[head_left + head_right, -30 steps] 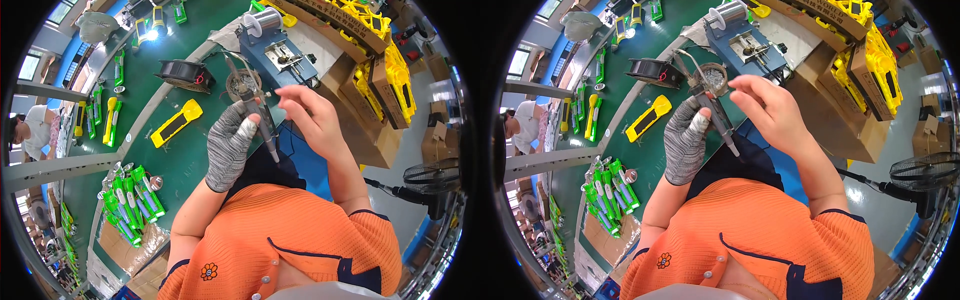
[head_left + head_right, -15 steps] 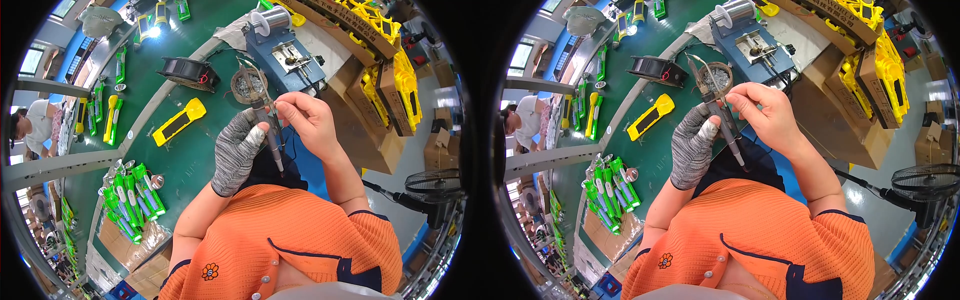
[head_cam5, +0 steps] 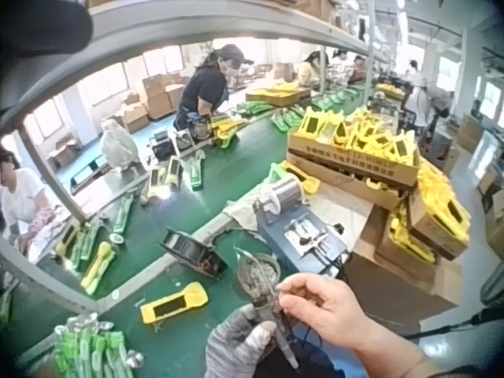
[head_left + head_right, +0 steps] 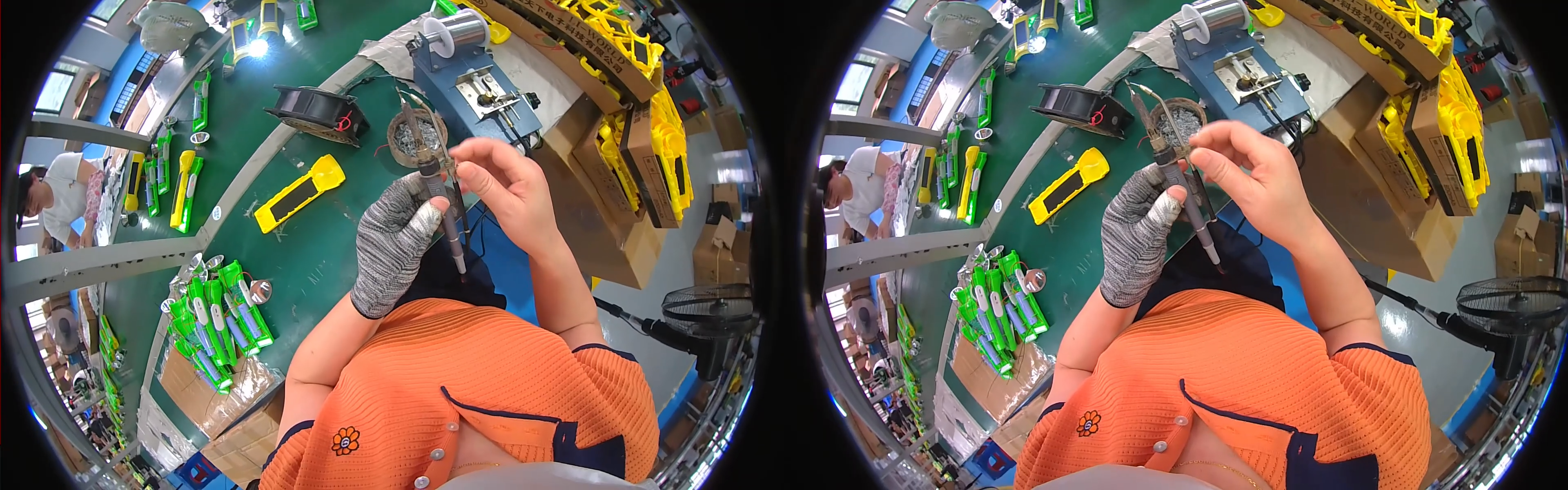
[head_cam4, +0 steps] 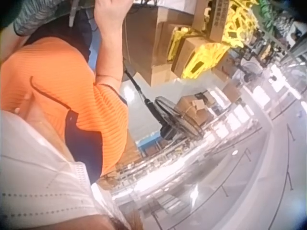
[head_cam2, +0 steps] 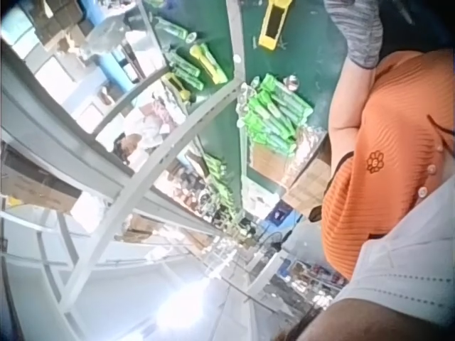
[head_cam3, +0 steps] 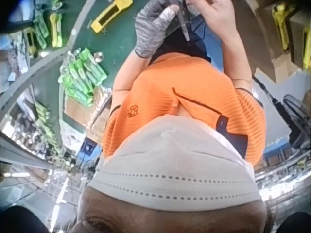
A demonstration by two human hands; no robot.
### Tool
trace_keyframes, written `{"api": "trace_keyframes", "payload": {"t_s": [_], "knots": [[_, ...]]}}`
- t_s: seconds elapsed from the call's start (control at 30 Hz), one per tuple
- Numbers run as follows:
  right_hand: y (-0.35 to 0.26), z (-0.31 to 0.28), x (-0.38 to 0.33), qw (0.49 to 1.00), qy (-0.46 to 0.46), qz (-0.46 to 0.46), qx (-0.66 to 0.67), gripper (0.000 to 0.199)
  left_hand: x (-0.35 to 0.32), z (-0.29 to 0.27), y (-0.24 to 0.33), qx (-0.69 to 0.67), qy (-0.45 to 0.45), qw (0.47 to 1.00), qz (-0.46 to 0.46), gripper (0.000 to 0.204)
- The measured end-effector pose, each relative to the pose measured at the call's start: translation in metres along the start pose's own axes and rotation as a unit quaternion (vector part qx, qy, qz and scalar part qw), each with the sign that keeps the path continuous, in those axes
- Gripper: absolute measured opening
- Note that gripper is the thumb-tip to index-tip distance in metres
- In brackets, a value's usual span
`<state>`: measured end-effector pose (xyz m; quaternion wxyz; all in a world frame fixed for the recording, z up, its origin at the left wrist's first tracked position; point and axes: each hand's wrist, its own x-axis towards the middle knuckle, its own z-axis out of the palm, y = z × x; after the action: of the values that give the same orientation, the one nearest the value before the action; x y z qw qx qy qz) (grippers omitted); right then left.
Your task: Soldering internal components and wires onto a circuit board and assembling them into a flashlight housing.
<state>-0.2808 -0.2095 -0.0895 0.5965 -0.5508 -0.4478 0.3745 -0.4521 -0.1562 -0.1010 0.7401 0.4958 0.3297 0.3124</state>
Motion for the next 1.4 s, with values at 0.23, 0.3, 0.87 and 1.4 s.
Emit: {"api": "trace_keyframes", "payload": {"t_s": [0.23, 0.3, 0.87, 1.4], "knots": [[-0.017, 0.015, 0.009, 0.960, 0.103, -0.191, -0.176, 0.023, 0.000, 0.005, -0.006, 0.015, 0.040, 0.999, 0.033, 0.030], [-0.022, 0.021, 0.006, 0.941, 0.104, -0.189, -0.260, 0.022, -0.001, 0.005, -0.009, 0.019, 0.059, 0.996, 0.058, 0.028], [-0.025, 0.042, 0.009, 0.921, 0.124, -0.200, -0.311, 0.022, -0.003, 0.003, -0.015, 0.083, 0.082, 0.986, 0.121, 0.027], [-0.010, 0.006, 0.003, 0.977, -0.009, -0.062, -0.203, 0.021, -0.006, -0.005, 0.002, -0.015, 0.029, 0.999, 0.023, 0.032]]}}
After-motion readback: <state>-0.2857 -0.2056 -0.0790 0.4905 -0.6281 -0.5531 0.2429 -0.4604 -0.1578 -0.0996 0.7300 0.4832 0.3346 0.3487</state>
